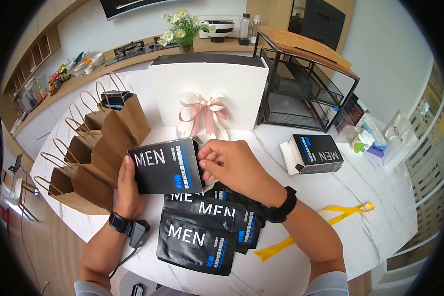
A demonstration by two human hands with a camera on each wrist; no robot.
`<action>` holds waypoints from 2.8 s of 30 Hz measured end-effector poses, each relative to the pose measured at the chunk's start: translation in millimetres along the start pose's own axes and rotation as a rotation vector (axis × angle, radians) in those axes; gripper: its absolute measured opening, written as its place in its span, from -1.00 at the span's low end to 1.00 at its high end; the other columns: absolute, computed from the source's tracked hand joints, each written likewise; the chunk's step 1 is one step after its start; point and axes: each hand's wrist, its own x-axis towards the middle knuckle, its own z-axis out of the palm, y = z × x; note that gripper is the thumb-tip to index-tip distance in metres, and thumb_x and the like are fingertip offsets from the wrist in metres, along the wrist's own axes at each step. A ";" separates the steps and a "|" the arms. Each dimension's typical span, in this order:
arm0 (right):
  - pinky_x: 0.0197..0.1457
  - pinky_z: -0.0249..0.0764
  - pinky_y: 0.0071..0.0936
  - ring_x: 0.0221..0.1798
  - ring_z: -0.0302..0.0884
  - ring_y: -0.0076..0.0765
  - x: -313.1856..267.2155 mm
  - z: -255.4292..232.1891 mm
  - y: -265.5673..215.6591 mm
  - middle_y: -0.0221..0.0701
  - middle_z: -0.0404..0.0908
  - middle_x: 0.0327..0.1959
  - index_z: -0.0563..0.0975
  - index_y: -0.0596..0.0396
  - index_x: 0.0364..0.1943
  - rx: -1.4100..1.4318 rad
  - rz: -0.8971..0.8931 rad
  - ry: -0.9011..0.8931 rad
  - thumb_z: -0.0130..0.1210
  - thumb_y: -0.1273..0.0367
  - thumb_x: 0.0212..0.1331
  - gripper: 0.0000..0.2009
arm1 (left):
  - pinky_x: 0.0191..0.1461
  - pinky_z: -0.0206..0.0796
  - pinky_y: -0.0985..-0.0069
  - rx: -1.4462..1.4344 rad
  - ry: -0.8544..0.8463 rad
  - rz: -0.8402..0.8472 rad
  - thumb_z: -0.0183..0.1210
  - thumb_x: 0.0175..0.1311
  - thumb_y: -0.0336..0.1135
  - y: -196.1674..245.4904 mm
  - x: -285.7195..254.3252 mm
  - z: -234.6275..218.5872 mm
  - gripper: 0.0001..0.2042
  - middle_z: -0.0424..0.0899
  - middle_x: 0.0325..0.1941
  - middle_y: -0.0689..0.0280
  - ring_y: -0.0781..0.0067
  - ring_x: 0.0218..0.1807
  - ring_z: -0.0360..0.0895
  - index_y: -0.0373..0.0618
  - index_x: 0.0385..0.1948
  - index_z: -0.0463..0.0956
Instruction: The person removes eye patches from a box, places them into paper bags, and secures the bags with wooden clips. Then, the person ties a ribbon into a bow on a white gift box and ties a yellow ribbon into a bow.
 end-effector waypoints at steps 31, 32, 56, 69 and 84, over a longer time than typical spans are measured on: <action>-0.29 0.51 -0.52 -0.42 0.63 -0.40 -47.4 -18.2 23.9 -0.30 0.68 -0.45 0.56 0.19 -0.26 -0.507 -0.019 -0.188 0.34 0.45 0.22 -0.84 | 0.34 0.38 0.33 -0.115 0.124 -0.031 -0.04 0.57 0.14 1.5 2.9 -7.7 -0.48 0.61 0.18 0.31 0.43 0.21 0.54 -0.14 0.21 0.46; -0.29 0.50 -0.52 -0.43 0.63 -0.42 -48.0 -19.8 19.3 -0.30 0.68 -0.46 0.55 0.20 -0.28 -0.517 0.014 -0.132 0.32 0.46 0.23 -0.86 | 0.35 0.37 0.33 -0.129 0.122 -0.034 -0.04 0.57 0.15 -1.0 4.2 -9.9 -0.47 0.61 0.19 0.30 0.42 0.21 0.54 -0.15 0.22 0.45; -0.26 0.48 -0.59 -0.41 0.62 -0.53 -28.9 -59.8 -26.1 -0.32 0.71 -0.43 0.64 0.27 -0.19 -0.617 -0.414 0.582 0.21 0.52 0.31 -0.92 | 0.32 0.34 0.45 -0.154 0.129 -0.036 -0.13 0.63 0.12 1.7 3.0 -3.9 -0.49 0.59 0.14 0.31 0.51 0.15 0.51 -0.19 0.20 0.42; -0.33 0.43 -0.44 -0.48 0.57 -0.28 -6.3 -55.2 -44.3 -0.21 0.65 -0.47 0.63 0.23 -0.20 -0.681 -0.350 0.156 0.18 0.48 0.31 -0.91 | 0.28 0.33 0.51 -0.102 0.075 -0.010 -0.13 0.63 0.13 -4.7 4.9 -7.9 -0.50 0.60 0.10 0.33 0.57 0.12 0.50 -0.18 0.15 0.44; -0.37 0.44 -0.43 -0.55 0.52 -0.25 16.2 -40.9 -29.4 -0.21 0.68 -0.48 0.66 0.13 -0.16 -0.557 -0.448 0.032 0.26 0.38 0.26 -0.85 | 0.27 0.31 0.53 -0.036 0.039 0.015 -0.14 0.64 0.10 -0.7 3.5 -1.3 -0.52 0.59 0.05 0.35 0.58 0.09 0.49 -0.19 0.11 0.46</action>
